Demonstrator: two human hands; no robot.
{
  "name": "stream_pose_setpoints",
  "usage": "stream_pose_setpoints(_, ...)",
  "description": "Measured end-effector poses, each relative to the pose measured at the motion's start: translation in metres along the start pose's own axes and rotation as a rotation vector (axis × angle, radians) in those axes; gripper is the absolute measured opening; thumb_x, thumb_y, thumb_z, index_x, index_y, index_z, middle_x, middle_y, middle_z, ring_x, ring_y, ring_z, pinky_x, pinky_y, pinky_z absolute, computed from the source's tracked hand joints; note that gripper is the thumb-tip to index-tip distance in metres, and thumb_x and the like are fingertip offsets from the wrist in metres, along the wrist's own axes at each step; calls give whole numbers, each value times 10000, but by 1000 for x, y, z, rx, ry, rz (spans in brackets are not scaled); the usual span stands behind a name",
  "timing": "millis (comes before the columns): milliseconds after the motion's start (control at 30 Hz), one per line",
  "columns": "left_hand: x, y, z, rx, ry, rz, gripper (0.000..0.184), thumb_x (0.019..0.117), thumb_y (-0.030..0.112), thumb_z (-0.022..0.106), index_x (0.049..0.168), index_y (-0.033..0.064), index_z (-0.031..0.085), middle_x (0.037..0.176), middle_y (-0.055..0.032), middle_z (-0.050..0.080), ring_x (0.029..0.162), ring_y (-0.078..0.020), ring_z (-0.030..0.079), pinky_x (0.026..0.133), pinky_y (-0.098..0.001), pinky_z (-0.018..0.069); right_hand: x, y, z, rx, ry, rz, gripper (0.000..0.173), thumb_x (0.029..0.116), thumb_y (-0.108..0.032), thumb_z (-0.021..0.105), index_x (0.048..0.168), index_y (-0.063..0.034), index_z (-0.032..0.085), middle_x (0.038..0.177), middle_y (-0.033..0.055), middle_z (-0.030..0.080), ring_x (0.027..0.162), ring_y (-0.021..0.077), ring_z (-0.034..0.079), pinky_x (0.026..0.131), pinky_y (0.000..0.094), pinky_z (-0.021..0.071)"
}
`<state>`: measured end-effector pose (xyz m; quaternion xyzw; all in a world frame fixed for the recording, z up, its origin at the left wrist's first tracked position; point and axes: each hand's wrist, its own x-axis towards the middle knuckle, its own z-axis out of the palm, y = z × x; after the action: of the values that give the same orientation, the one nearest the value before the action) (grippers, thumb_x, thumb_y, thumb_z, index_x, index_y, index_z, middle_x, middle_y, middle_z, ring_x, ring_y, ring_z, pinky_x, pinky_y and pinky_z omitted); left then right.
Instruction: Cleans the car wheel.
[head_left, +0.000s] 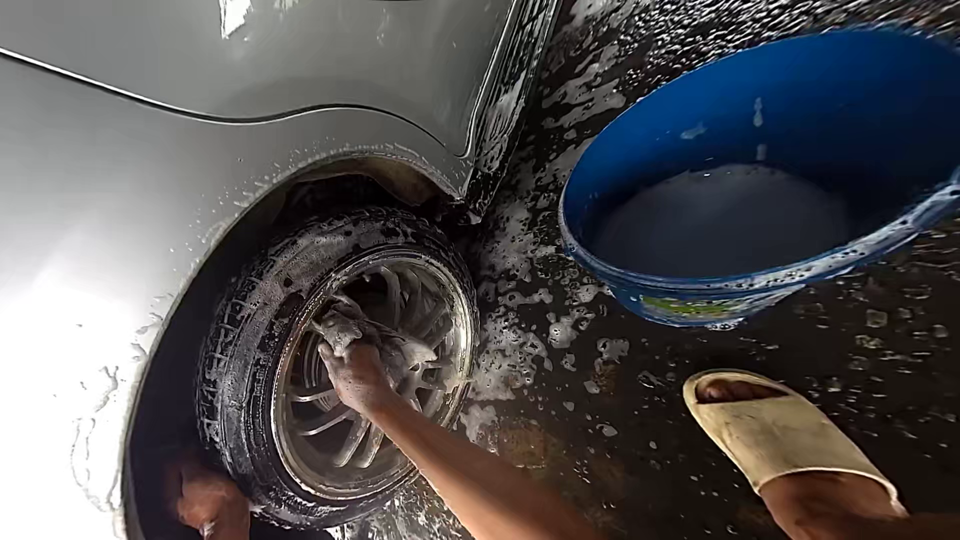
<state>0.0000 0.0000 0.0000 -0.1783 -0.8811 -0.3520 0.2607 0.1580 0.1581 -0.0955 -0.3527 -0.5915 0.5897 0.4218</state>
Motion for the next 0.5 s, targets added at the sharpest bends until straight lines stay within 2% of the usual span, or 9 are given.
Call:
stream_pose_setpoints(67,3,0,2,-10,-6,13,436,1070,336,487,1325,18,641,1319,-171,664,1261,-273,613,1099,-475,454,14,-11,-13,10,-97,-8,423,1075,-402,491,1189,-45,688,1082,194,721,1078,356,687,936,591,535)
stream_pose_setpoints(133,3,-2,3,0,-7,-8,434,1066,334,493,1323,18,642,1323,-170,664,1266,-273,612,1104,-474,450,31,-10,-15,47,-152,13,484,1060,-455,501,1233,-35,668,1176,199,699,1169,345,654,1013,589,510)
stream_pose_setpoints(200,2,-2,3,-16,3,-33,420,1058,333,510,1315,33,655,1315,-153,672,1260,-256,616,1099,-460,453,42,-3,-19,56,-272,84,536,1048,-501,510,1165,-6,679,1132,214,703,1130,360,665,973,608,516)
stream_pose_setpoints(267,-3,0,0,-41,6,-22,418,1059,322,512,1318,25,650,1322,-156,668,1265,-252,611,1106,-452,448,45,3,-27,22,-339,73,571,1060,-517,479,1153,5,690,1126,221,705,1131,369,664,971,612,512)
stream_pose_setpoints(333,-2,1,1,-76,4,18,404,1055,301,513,1304,15,652,1308,-162,670,1252,-249,616,1099,-444,456,26,-2,-33,-17,-174,-10,514,1084,-471,444,1181,-31,690,1109,198,713,1100,357,680,940,592,539)
stream_pose_setpoints(433,0,-4,2,-100,-2,8,392,1050,286,512,1301,17,650,1297,-165,669,1234,-249,621,1083,-446,465,-18,-8,-15,55,265,-108,352,1067,-324,532,1244,-55,674,1184,177,692,1141,320,657,978,521,540)
stream_pose_setpoints(500,0,-5,3,-55,4,-10,411,1060,298,493,1325,22,642,1325,-164,662,1265,-258,610,1104,-456,450,-16,-14,-8,33,288,-73,417,1051,-362,549,1315,-49,626,1316,184,636,1279,315,582,1083,517,478)
